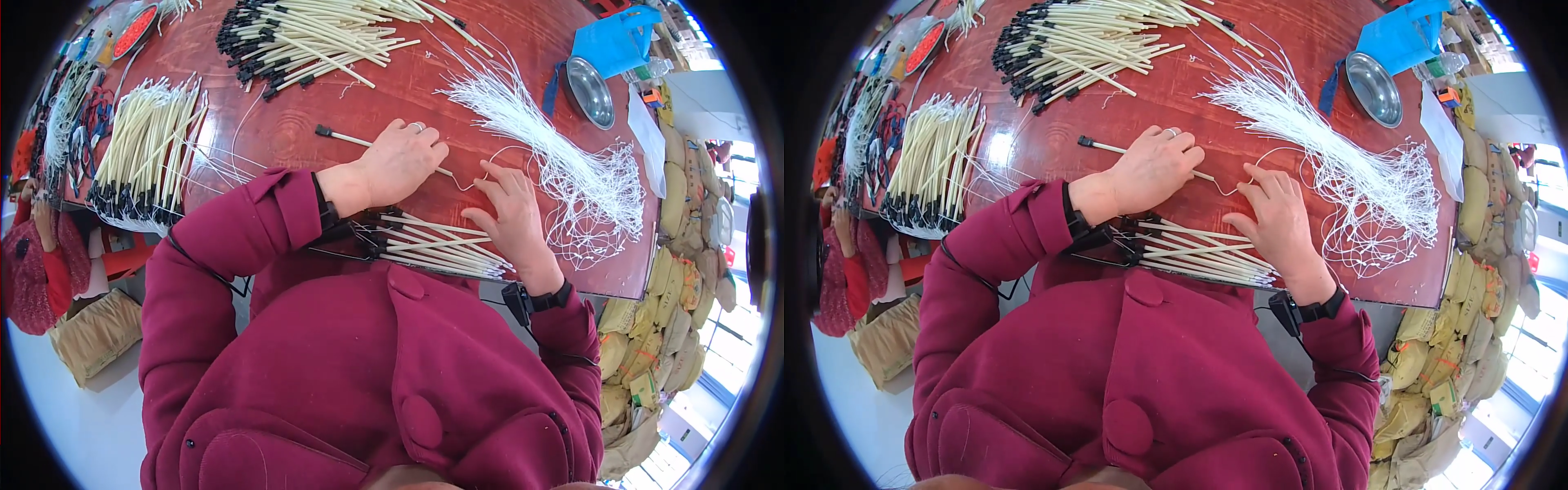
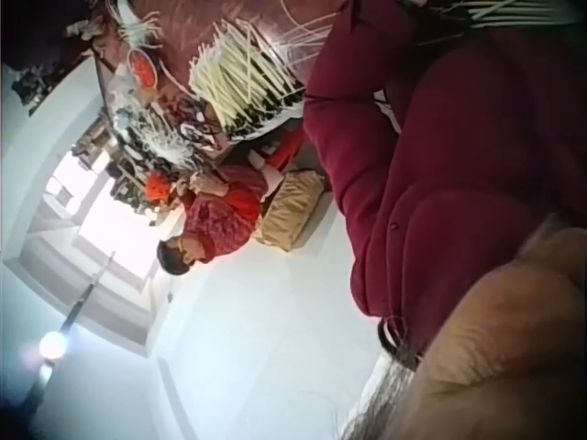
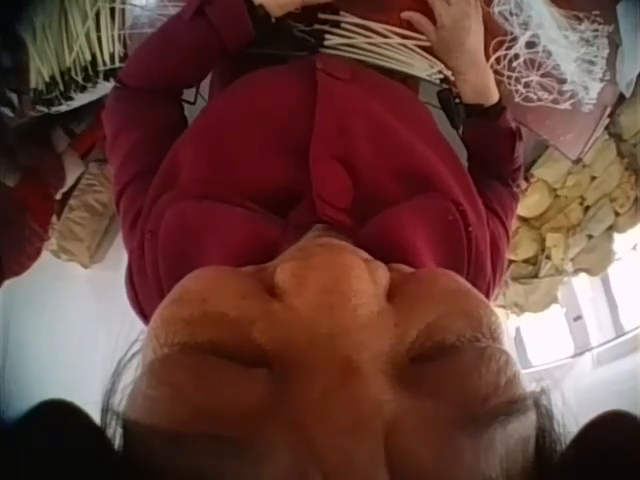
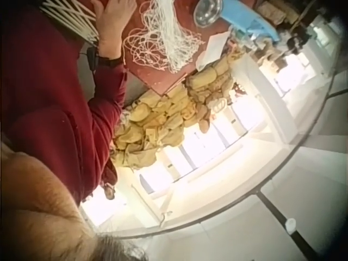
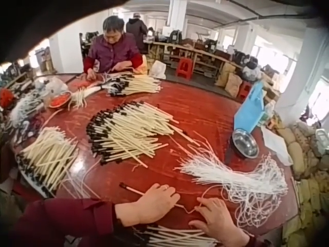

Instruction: Attach white synthetic bristles to wooden sticks to create brush-like objects.

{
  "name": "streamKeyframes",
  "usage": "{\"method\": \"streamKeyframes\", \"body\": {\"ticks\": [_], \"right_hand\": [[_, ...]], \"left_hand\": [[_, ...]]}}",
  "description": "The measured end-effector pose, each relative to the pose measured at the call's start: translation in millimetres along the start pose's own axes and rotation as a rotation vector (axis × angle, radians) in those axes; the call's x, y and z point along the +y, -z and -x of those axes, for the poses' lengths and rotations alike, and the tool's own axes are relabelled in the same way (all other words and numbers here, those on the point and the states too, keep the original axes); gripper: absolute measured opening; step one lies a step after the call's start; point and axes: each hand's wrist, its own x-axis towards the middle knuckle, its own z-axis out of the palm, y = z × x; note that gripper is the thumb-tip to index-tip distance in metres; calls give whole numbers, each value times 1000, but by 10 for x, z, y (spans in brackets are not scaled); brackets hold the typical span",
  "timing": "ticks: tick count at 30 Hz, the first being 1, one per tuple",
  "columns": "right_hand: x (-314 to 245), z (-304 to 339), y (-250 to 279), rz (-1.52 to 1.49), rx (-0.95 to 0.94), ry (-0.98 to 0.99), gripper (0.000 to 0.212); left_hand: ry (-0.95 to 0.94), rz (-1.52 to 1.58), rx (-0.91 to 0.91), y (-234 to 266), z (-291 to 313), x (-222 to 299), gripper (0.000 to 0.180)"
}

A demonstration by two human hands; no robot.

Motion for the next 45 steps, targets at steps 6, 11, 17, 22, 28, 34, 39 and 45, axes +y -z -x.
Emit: {"method": "streamKeyframes", "body": {"ticks": [6, 11, 17, 22, 28, 34, 39, 45], "right_hand": [[-7, -165, -124, -16, 114, 53, 27], [73, -275, -243, 2, 84, 9, 16], [33, -274, -238, 13, 41, -19, 16], [-7, -96, -89, 16, 126, -39, 27], [-10, 20, -95, 77, -29, 57, 50], [-129, -1, -172, 67, -139, 54, 67], [-56, -27, -211, 28, -35, -28, 77], [-47, -91, -130, 94, -40, -69, 78]], "left_hand": [[-2, 27, -27, -17, -49, 20, 12], [-13, 54, -12, -12, -29, 23, 12], [2, 63, 4, -33, -35, 28, 10], [13, 66, -24, -6, -44, 43, 10], [19, 69, -26, -9, -39, 39, 10], [27, 79, -33, 10, -48, 60, 11], [49, 86, -72, 8, -72, 73, 12], [53, 163, 36, -198, -247, 214, 15]]}}
